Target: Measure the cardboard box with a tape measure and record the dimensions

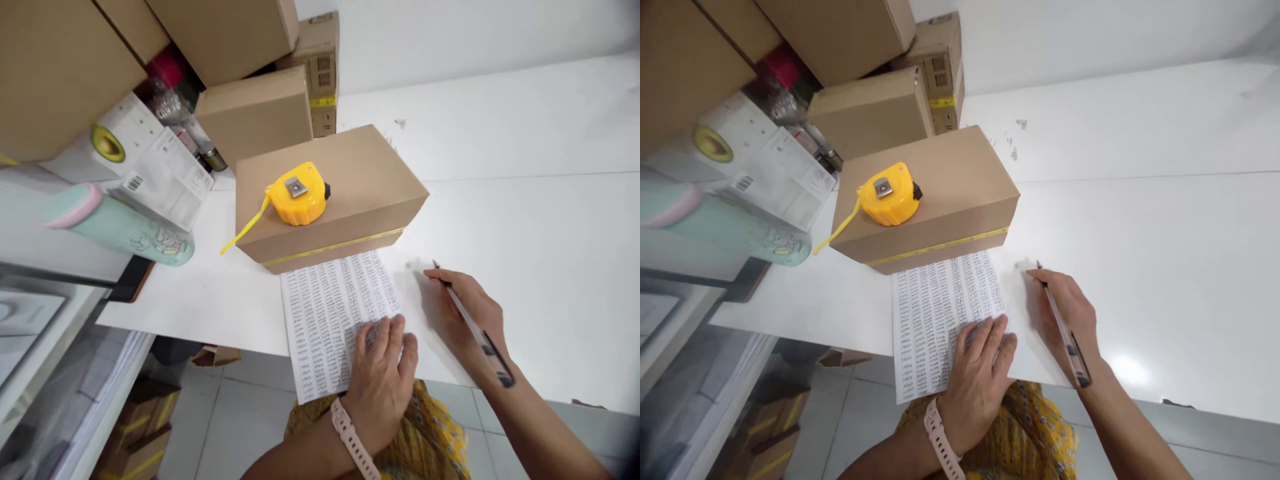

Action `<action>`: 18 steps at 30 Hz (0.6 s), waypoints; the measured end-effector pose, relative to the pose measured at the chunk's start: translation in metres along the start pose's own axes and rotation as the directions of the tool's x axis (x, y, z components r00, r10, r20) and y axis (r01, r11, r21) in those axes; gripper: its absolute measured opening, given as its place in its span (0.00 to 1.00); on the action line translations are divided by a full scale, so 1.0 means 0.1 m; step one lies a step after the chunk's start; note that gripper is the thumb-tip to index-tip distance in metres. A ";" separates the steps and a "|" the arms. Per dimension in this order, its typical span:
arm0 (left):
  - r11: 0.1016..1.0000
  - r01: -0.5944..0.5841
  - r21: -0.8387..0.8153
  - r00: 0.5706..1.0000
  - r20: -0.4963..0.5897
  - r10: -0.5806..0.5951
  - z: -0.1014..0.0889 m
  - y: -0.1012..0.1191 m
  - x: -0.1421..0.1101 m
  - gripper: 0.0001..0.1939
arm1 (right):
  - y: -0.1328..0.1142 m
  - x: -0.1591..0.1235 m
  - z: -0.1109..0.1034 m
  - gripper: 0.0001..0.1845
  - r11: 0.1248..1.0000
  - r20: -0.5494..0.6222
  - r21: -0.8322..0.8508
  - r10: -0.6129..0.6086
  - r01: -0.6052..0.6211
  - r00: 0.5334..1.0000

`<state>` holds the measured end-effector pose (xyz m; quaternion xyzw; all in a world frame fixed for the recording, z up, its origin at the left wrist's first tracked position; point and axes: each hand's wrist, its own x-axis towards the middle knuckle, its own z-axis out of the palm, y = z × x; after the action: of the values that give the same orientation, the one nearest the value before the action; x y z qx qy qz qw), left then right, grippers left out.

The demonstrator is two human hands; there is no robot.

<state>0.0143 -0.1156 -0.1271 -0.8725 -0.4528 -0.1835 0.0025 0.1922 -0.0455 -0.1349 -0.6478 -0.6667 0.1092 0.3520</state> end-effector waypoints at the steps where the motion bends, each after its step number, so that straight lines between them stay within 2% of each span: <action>1: 1.000 -0.001 -0.020 0.999 0.032 0.001 0.00 0.00 -0.01 0.17 | 0.05 0.01 -0.01 0.16 0.997 0.015 -0.048 -0.056 0.057 0.998; 4: 0.987 0.019 -0.161 0.994 0.111 -0.001 -0.10 -0.05 -0.05 0.22 | 0.14 0.00 -0.02 0.24 0.964 0.086 -0.195 -0.167 0.181 0.982; 6: 0.968 0.050 -0.247 0.998 0.053 -0.038 -0.28 -0.16 -0.04 0.23 | 0.16 -0.02 -0.01 0.26 0.924 0.109 -0.306 -0.207 0.231 0.972; 8: 0.967 0.074 -0.242 0.985 -0.134 -0.109 -0.56 -0.35 0.01 0.22 | 0.15 -0.03 0.01 0.26 0.877 0.124 -0.404 -0.230 0.261 0.965; 11: 0.991 0.111 -0.074 0.877 -0.461 -0.133 -1.05 -0.72 0.22 0.26 | 0.13 -0.03 0.04 0.27 0.830 0.104 -0.493 -0.242 0.261 0.965; 12: 0.992 0.127 -0.003 0.838 -0.535 -0.108 -1.20 -0.85 0.31 0.26 | 0.13 -0.03 0.04 0.28 0.826 0.090 -0.503 -0.243 0.254 0.966; 13: 0.988 0.146 0.057 0.819 -0.567 -0.089 -1.33 -0.98 0.41 0.27 | 0.13 -0.03 0.05 0.29 0.828 0.076 -0.504 -0.241 0.246 0.967; 15: 0.973 0.209 0.099 0.807 -0.580 -0.114 -1.53 -1.20 0.63 0.30 | 0.13 -0.03 0.06 0.29 0.843 0.052 -0.488 -0.231 0.227 0.971; 18: 0.957 0.288 -0.028 0.847 -0.460 -0.268 -1.69 -1.45 0.95 0.39 | 0.15 -0.04 0.07 0.29 0.873 0.027 -0.445 -0.211 0.201 0.977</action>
<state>-0.1050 0.0160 0.0379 -0.7292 -0.5647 -0.3731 0.1011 0.1996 -0.0450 -0.1500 -0.6378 -0.7350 -0.0915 0.2113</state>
